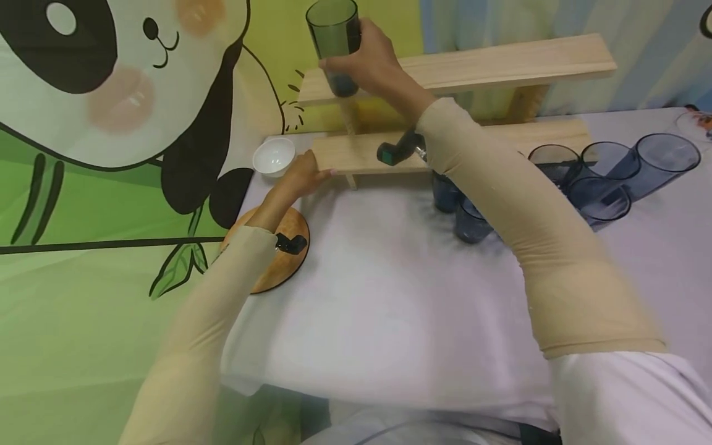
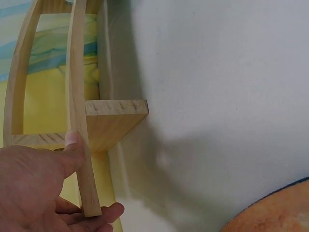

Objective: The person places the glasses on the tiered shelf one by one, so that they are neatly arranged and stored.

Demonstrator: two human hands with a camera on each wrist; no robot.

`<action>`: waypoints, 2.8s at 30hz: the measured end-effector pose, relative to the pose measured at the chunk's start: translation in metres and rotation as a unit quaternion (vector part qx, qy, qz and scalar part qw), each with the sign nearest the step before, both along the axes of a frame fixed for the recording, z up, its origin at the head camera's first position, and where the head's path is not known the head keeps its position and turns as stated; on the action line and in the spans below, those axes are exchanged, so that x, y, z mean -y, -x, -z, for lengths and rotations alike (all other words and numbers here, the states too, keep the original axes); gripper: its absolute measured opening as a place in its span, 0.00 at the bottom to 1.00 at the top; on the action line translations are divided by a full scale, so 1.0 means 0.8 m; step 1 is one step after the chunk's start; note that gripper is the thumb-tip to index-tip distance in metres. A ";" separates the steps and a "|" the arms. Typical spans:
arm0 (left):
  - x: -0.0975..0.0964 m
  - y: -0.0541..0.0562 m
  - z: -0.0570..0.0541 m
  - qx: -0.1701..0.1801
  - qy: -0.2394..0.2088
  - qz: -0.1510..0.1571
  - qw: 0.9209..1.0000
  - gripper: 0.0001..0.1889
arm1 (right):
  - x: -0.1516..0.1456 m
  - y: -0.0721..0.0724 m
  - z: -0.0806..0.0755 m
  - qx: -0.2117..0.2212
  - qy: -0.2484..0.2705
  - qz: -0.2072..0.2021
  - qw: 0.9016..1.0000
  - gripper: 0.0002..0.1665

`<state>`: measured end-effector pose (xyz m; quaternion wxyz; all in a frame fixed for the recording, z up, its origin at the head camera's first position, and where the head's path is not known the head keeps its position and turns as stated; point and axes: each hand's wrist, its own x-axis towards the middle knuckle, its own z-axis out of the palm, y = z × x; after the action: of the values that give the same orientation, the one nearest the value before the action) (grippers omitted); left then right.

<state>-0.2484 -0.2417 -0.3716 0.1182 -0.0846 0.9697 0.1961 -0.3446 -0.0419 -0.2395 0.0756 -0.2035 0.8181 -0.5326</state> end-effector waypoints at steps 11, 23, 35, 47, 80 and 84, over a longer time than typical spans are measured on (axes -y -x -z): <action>-0.010 -0.003 -0.001 0.001 0.007 0.005 1.000 0.45 | 0.039 0.012 0.000 -0.015 -0.019 0.008 1.000 0.52; -0.019 -0.001 0.001 0.009 0.007 -0.006 1.000 0.48 | 0.067 0.033 0.008 0.019 -0.015 0.039 0.999 0.52; -0.020 0.008 0.009 0.006 0.018 0.005 1.000 0.48 | 0.062 0.035 0.020 0.008 -0.037 0.048 0.998 0.54; -0.028 0.013 0.016 -0.002 -0.006 0.015 1.000 0.48 | 0.028 0.028 0.016 0.002 -0.137 0.019 0.990 0.72; 0.005 0.012 0.014 -0.052 -0.035 0.048 0.997 0.44 | -0.353 -0.118 0.001 -0.111 -0.106 0.177 0.972 0.30; 0.007 0.010 0.017 -0.058 -0.038 0.048 0.996 0.43 | -0.400 -0.125 0.033 -0.125 -0.120 0.262 0.949 0.27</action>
<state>-0.2565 -0.2472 -0.3849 0.0746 -0.0223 0.9696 0.2320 -0.2444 0.2782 -0.2660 -0.1460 -0.0362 0.9034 -0.4016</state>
